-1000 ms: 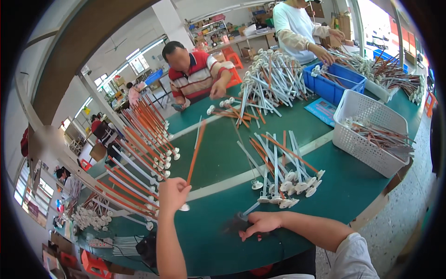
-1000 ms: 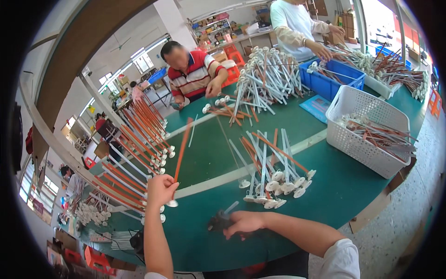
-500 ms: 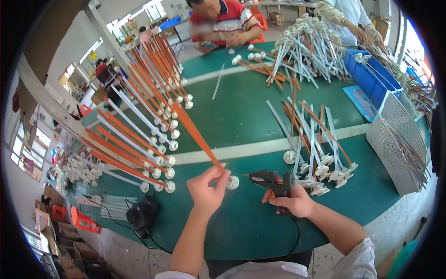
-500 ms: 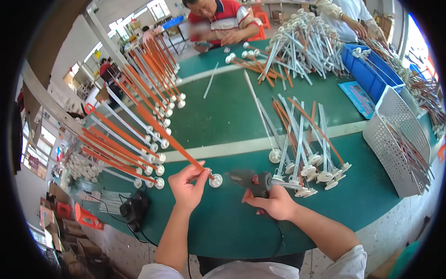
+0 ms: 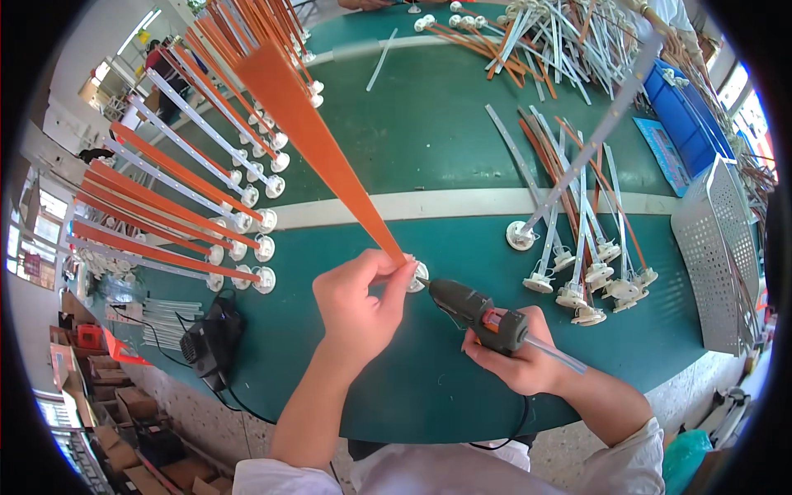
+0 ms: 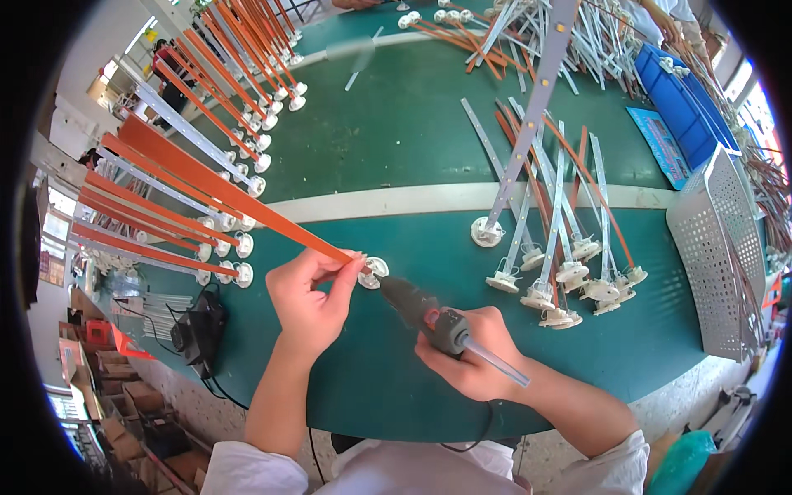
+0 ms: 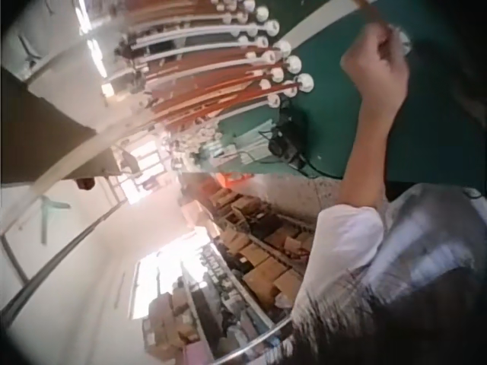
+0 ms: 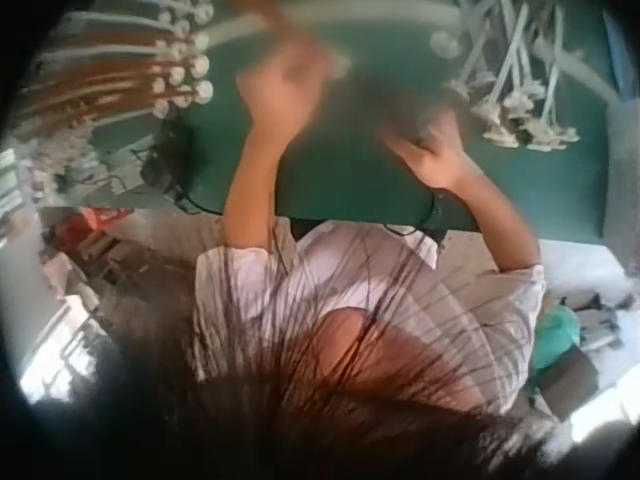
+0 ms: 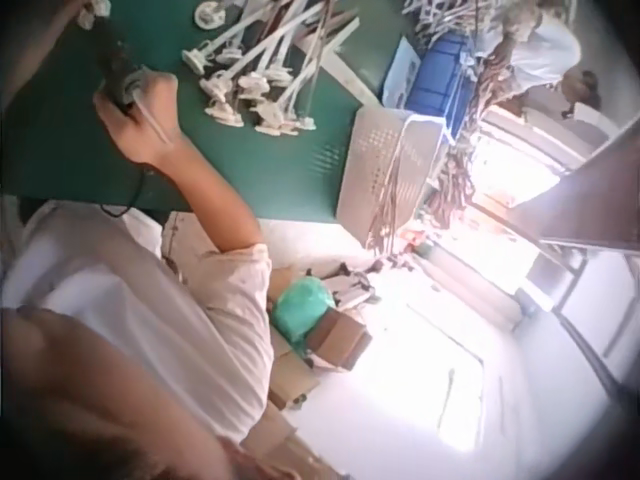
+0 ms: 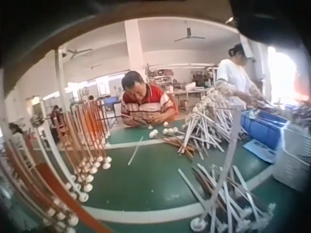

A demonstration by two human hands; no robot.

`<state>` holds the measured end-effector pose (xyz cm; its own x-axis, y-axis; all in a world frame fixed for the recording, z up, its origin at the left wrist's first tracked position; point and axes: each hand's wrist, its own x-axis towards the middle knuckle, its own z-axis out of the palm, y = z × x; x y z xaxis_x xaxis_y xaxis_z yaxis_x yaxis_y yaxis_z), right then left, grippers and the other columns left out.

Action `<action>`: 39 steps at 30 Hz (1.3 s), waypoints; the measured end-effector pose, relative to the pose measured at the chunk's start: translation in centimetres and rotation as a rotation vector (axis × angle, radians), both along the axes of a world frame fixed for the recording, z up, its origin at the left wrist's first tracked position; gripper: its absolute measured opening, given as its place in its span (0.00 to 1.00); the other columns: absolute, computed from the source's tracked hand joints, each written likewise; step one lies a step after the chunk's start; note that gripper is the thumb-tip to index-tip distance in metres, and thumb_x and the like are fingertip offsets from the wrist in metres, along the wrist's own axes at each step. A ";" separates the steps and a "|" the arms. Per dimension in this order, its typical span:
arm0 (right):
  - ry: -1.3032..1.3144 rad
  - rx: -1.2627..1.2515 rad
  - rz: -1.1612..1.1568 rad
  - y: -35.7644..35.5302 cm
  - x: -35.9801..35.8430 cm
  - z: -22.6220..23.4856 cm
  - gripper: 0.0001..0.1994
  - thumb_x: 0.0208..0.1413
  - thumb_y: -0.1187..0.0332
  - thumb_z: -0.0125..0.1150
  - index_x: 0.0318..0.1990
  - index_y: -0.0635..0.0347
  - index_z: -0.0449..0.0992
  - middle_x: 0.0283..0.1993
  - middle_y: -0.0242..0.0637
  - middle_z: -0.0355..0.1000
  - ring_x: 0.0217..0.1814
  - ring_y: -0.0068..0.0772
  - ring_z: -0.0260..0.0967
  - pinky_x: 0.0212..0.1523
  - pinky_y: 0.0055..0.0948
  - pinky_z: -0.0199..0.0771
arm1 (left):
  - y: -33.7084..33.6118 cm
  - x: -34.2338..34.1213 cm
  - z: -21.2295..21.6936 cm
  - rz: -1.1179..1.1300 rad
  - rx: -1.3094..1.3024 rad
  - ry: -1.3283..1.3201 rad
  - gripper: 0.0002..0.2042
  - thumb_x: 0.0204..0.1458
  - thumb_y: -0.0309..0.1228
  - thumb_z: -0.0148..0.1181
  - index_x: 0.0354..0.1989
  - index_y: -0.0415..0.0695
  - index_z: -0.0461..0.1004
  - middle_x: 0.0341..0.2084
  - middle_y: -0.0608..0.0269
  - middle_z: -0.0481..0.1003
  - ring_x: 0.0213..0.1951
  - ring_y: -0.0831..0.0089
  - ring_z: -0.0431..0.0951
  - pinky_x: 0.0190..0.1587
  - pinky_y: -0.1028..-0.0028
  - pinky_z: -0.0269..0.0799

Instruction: The person assembles light strips by applying hot glue to circular plastic bases with a hot glue gun, attaching the strips to the bases by hand, and arranging the assembled pieces upright in a row on the table.

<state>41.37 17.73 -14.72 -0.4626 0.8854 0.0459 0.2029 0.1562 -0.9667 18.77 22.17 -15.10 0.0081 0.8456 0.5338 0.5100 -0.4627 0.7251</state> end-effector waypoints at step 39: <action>-0.080 0.094 -0.020 -0.4 -0.6 -0.2 0.07 0.49 0.76 0.63 0.25 0.64 0.71 0.20 0.41 0.67 0.19 0.46 0.67 0.21 0.34 0.65 | 0.4 -0.2 0.7 -0.085 -0.053 -0.055 0.09 0.50 0.18 0.67 0.25 0.35 0.71 0.23 0.55 0.80 0.27 0.68 0.85 0.32 0.76 0.81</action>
